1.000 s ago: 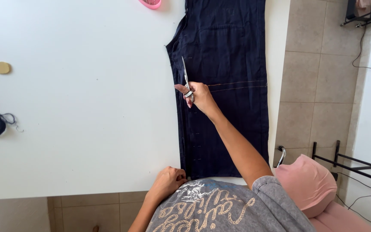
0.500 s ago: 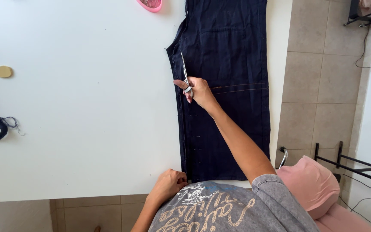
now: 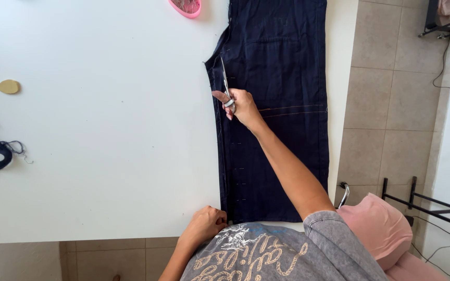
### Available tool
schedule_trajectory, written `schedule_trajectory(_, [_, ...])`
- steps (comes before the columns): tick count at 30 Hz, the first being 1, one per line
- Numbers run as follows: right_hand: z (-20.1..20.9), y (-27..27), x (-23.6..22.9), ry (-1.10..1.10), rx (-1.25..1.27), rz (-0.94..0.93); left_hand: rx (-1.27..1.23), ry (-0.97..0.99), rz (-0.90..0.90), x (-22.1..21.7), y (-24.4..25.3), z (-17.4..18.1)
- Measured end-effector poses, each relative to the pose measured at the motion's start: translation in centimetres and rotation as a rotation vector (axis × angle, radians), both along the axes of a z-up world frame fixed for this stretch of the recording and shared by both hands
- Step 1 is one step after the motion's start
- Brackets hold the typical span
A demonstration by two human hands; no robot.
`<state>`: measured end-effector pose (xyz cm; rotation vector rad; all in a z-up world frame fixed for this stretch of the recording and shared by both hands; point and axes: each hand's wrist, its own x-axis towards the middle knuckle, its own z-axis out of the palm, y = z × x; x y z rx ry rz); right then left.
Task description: The person folds and aligns the edges of a dark blue garment on a white table, then uses scissors to cut along the pinned side seam. The person removes excess fabric strips as they cut.
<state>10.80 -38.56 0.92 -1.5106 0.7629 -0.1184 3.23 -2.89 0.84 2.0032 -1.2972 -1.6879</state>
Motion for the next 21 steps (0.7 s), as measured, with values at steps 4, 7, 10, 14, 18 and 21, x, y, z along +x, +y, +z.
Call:
schedule_trajectory(4, [2.1, 0.6, 0.3, 0.075, -0.088, 0.005, -0.036, -0.009, -0.021, -0.7, 0.7, -1.3])
schedule_trajectory(7, [2.0, -0.5, 0.6, 0.054, -0.117, 0.031, -0.044, -0.013, -0.025, -0.6, 0.6, -1.5])
schedule_trajectory(10, [1.7, -1.0, 1.4, 0.042, -0.008, 0.013, -0.044, -0.019, -0.023, -0.6, 0.5, -1.0])
schedule_trajectory(14, [0.3, -1.1, 1.4, 0.014, -0.063, -0.03, -0.051, -0.009, -0.035, -0.5, 0.4, -1.1])
schedule_trajectory(18, [0.8, -1.2, 2.1, 0.062, -0.104, -0.031, -0.049, -0.007, -0.022, -0.4, 0.3, -0.6])
schedule_trajectory(21, [-0.1, -2.0, 2.5, 0.025, 0.036, -0.036, -0.038, 0.003, -0.015, -0.2, 0.1, -0.3])
